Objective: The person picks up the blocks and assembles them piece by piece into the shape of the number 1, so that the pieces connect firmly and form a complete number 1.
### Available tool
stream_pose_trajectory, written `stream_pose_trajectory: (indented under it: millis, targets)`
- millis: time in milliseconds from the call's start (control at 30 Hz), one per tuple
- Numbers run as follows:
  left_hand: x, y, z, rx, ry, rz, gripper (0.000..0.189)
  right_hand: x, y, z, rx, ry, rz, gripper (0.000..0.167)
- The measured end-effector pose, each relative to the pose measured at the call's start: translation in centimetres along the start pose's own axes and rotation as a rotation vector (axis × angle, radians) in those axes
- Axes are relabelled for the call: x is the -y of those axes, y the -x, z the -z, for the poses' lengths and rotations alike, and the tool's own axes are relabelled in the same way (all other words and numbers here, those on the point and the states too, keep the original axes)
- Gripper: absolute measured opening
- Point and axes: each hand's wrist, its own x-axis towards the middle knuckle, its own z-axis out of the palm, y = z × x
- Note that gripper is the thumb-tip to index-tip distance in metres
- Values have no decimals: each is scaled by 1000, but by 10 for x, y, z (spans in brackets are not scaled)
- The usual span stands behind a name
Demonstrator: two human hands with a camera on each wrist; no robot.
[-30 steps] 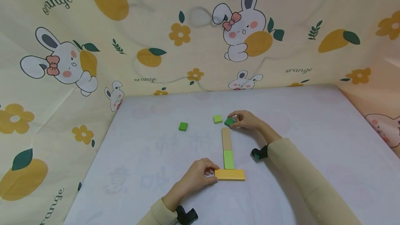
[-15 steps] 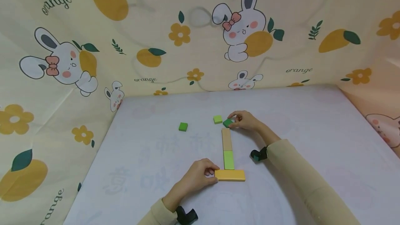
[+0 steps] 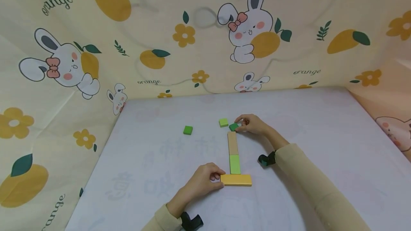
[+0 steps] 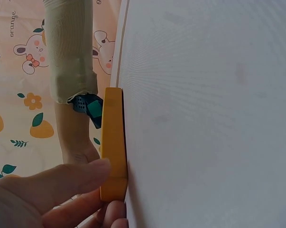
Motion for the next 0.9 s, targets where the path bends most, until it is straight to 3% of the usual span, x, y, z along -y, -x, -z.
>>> stream_pose_trajectory:
  millis: [533,900]
  targets:
    - [-1,1,1,-1,-2,-10,28,10,-9,-1,-26,8,-57,42]
    - [0,1,2,5,5,-8,28,22,-25,-13,-92,56,22,35]
